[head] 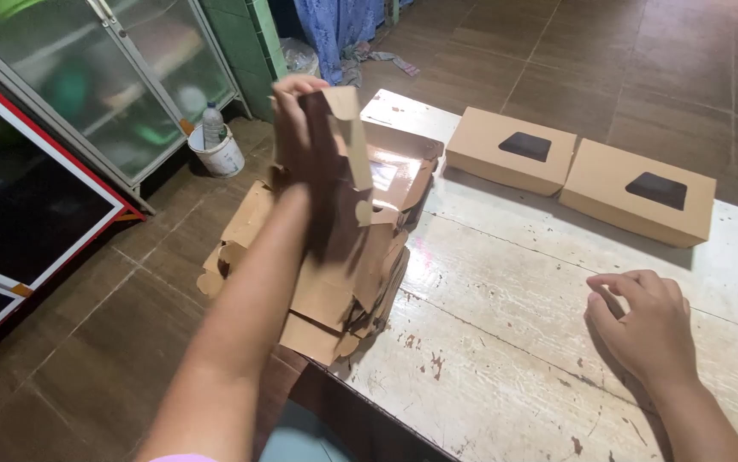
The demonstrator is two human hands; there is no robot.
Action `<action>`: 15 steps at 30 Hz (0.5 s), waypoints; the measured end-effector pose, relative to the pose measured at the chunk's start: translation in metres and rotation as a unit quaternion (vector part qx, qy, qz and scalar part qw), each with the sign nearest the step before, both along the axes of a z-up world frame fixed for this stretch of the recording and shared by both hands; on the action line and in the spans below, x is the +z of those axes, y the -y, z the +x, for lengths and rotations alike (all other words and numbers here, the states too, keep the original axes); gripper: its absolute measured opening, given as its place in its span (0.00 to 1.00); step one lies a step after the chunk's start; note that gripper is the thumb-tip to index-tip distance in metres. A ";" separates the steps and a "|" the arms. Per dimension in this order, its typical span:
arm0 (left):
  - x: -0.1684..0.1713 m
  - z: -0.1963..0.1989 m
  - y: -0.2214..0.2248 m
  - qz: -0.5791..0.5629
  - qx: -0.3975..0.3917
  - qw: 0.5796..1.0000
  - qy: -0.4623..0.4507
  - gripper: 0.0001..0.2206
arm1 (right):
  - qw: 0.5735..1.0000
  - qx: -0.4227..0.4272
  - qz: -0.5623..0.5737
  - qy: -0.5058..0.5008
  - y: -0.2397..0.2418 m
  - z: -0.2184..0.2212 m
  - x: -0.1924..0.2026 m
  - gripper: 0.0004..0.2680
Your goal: Manually assembling a cardboard food container from a flat template by folding and interlocking flaps, then adding a paper liner.
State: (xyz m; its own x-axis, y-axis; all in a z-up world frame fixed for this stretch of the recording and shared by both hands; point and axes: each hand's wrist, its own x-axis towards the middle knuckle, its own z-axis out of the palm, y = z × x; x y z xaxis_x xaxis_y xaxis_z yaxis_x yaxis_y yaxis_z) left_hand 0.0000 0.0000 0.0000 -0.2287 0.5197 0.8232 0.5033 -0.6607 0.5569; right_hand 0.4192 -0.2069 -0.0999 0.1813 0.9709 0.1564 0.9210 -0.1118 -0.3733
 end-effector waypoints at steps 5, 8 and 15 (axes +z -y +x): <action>0.052 -0.008 0.010 0.190 0.001 0.981 -0.036 0.12 | 1.000 -0.001 0.006 -0.017 -0.001 -0.001 0.001 0.10; 0.092 -0.022 0.033 0.235 -0.035 0.965 -0.114 0.12 | 1.000 0.003 0.006 -0.023 -0.001 -0.001 0.005 0.11; 0.158 -0.050 0.043 0.297 -0.181 0.930 -0.121 0.07 | 0.993 -0.012 0.039 -0.107 0.000 -0.003 0.011 0.11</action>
